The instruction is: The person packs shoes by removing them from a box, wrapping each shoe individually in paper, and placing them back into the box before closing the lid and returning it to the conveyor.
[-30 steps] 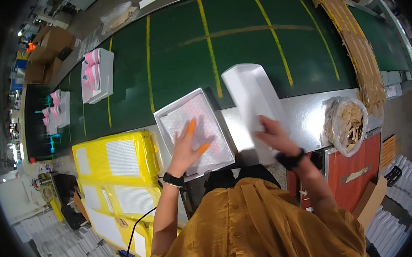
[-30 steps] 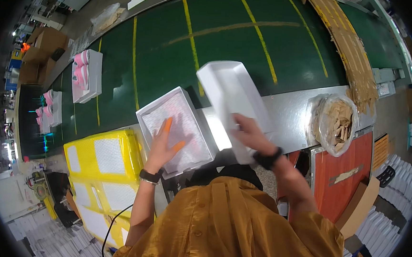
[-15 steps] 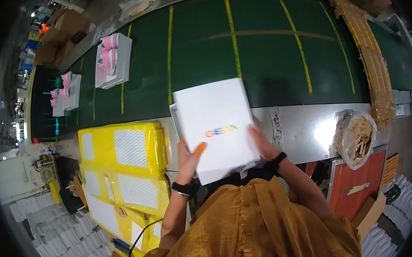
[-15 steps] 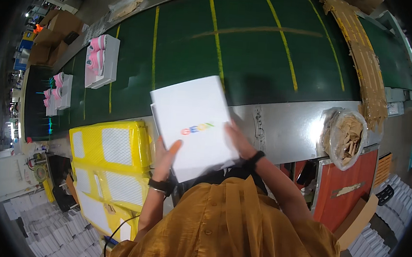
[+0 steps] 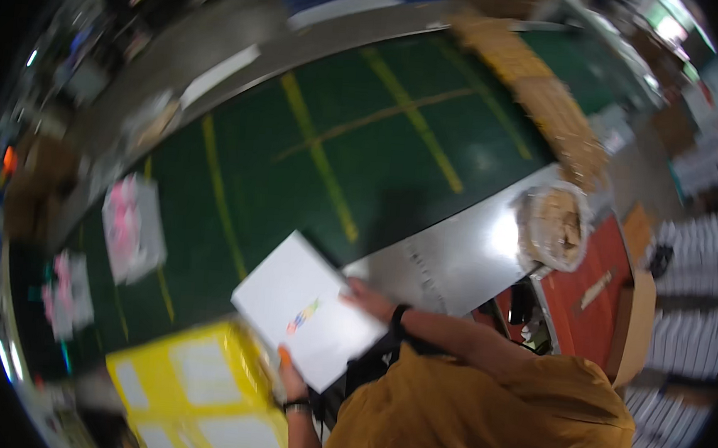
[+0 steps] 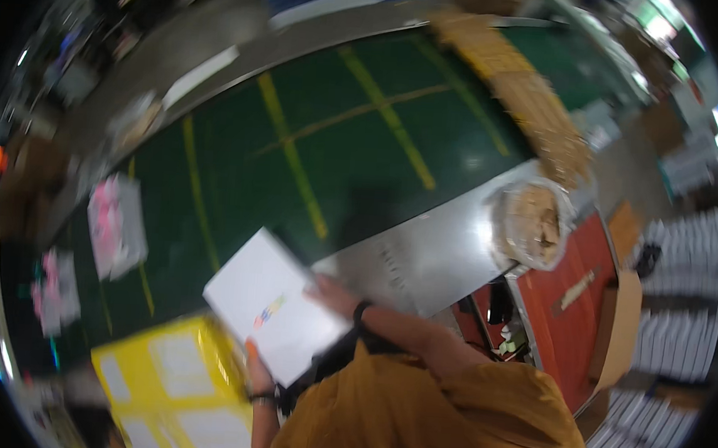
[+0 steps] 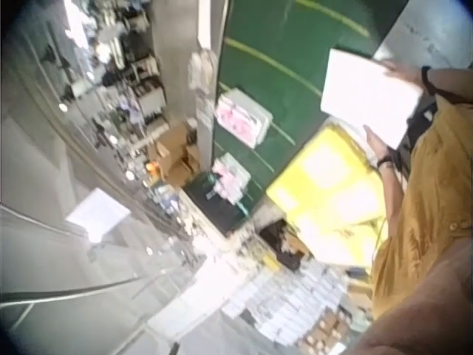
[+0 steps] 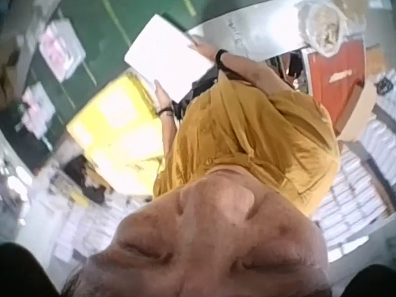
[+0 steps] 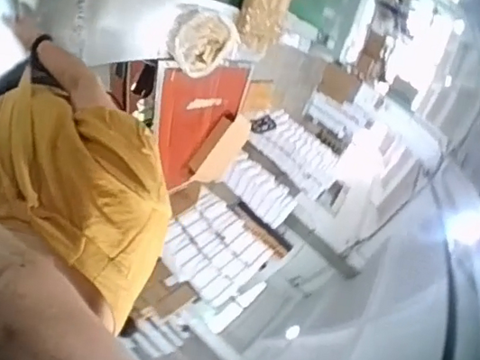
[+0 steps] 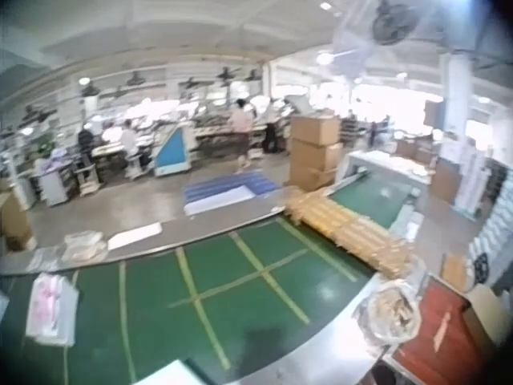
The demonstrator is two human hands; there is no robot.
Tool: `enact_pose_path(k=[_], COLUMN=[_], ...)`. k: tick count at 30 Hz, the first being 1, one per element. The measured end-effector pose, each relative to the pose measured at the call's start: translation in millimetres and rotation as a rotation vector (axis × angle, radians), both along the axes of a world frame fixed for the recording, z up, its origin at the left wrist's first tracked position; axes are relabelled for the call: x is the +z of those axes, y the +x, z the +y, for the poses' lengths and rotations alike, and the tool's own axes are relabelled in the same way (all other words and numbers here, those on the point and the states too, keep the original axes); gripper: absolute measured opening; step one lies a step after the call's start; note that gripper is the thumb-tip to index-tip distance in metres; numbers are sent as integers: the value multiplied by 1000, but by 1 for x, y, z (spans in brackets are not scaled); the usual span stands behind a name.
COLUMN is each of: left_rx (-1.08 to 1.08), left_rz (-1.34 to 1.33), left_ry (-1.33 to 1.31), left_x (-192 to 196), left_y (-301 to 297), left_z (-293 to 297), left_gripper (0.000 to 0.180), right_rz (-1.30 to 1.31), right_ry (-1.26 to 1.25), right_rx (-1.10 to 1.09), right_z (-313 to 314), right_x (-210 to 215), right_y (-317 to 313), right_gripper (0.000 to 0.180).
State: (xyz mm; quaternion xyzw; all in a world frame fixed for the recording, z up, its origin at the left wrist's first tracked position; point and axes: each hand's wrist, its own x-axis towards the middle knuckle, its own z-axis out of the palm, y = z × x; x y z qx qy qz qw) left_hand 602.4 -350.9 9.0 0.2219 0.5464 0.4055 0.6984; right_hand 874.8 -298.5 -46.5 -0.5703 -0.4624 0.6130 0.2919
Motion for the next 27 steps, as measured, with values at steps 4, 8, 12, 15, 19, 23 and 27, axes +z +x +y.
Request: enact_pose_path(k=[4, 8, 12, 15, 19, 23, 27], left_rx=[-21, -312, -388, -427, -473, -402, -298], left_rz=[-124, -3, 106, 292, 303, 377, 421], left_ry=[-24, -133, 80, 158, 125, 151, 94], left_x=[-5, 41, 74, 72, 83, 79, 74], left_y=[11, 48, 104, 108, 93, 64, 20], left_z=[0, 40, 60, 55, 44, 40, 53], left_gripper=[79, 82, 72, 61, 51, 38, 39], right_rz=[329, 739, 1012, 1052, 644, 500, 397], right_ry=[-294, -410, -429, -69, 376, 225, 134], right_rx=[-74, -334, -871, -973, -1154, -1260, -729], right_z=[-48, -91, -129, -109, -22, 56, 119], right_x=[42, 57, 129, 176, 212, 226, 154], right_y=[30, 115, 214, 312, 454, 479, 348], right_gripper=[102, 90, 63, 64, 90, 112, 58])
